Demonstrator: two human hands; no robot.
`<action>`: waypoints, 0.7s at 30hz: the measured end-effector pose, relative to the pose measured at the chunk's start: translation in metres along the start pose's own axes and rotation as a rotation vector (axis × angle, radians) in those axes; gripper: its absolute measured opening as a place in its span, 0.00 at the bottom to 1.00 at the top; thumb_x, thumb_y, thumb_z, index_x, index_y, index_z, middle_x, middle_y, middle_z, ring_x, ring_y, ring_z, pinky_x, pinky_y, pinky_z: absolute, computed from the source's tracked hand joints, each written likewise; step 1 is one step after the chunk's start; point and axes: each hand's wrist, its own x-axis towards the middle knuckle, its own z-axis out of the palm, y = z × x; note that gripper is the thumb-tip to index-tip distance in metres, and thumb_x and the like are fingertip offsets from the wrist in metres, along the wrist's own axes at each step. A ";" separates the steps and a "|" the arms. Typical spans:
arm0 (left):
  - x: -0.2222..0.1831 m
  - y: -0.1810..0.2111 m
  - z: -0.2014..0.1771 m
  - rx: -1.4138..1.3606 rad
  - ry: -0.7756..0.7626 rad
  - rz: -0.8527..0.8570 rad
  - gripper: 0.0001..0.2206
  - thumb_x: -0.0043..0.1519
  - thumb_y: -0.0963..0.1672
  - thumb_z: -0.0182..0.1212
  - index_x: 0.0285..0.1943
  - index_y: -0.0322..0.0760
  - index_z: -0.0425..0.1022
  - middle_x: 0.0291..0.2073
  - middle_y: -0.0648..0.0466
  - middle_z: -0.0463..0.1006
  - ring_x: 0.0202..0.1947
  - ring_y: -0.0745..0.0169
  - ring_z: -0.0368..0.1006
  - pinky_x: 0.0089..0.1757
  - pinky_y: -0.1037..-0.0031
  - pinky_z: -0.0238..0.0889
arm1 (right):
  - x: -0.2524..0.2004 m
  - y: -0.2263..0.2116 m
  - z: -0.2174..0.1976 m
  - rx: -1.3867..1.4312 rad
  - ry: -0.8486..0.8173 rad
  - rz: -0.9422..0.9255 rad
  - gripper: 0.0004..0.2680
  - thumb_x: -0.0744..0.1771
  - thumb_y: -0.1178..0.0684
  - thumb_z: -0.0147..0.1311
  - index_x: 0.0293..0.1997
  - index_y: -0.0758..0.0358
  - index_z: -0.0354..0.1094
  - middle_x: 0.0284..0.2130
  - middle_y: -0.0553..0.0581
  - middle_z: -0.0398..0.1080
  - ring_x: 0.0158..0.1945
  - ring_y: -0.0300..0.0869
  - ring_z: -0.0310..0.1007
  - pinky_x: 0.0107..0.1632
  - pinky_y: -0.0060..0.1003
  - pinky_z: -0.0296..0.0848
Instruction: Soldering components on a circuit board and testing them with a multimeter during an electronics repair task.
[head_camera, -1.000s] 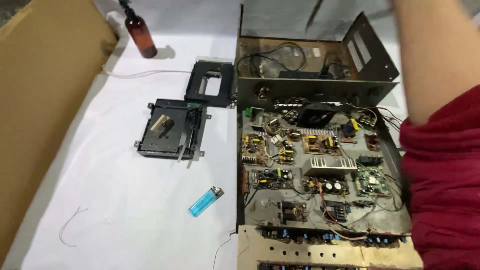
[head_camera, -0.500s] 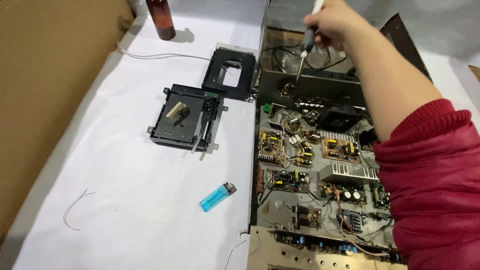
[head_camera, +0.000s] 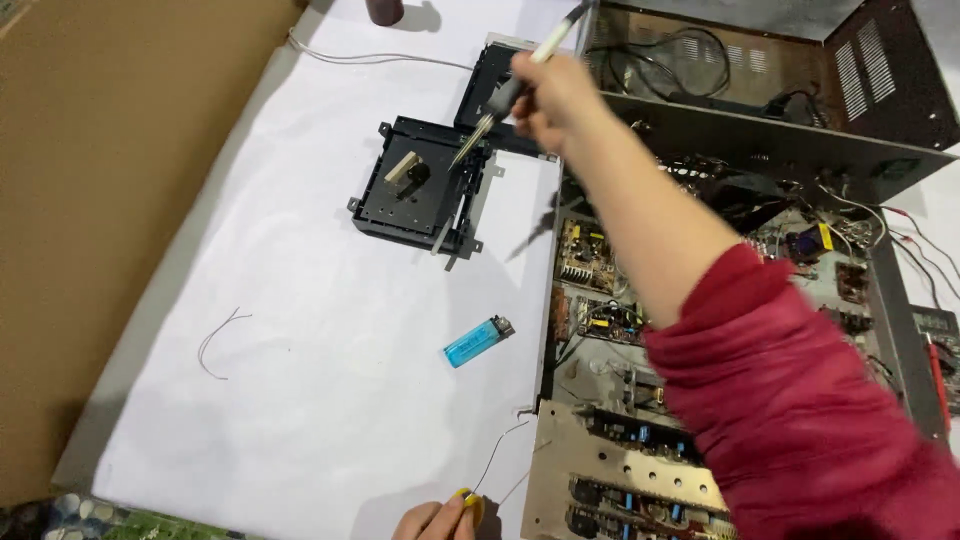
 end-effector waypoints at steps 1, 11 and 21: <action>0.019 0.022 -0.011 -0.002 0.001 0.001 0.12 0.49 0.42 0.73 0.42 0.47 0.83 0.30 0.51 0.81 0.26 0.64 0.77 0.31 0.77 0.78 | 0.001 0.015 0.006 -0.001 0.001 -0.002 0.10 0.72 0.54 0.49 0.55 0.72 0.63 0.38 0.62 0.76 0.29 0.37 0.72 0.28 0.24 0.71; 0.066 0.075 -0.038 -0.208 0.107 -0.003 0.07 0.54 0.41 0.72 0.40 0.40 0.84 0.28 0.51 0.79 0.23 0.66 0.74 0.26 0.80 0.71 | 0.104 0.132 0.016 0.302 0.159 0.151 0.09 0.69 0.50 0.59 0.41 0.65 0.68 0.21 0.58 0.65 0.19 0.43 0.64 0.22 0.38 0.71; 0.063 0.072 -0.037 -0.244 0.085 -0.029 0.06 0.58 0.43 0.68 0.41 0.39 0.84 0.29 0.50 0.79 0.23 0.63 0.74 0.26 0.77 0.67 | 0.091 0.120 0.023 0.440 0.242 0.164 0.06 0.72 0.54 0.49 0.51 0.65 0.65 0.31 0.61 0.69 0.26 0.44 0.71 0.28 0.37 0.79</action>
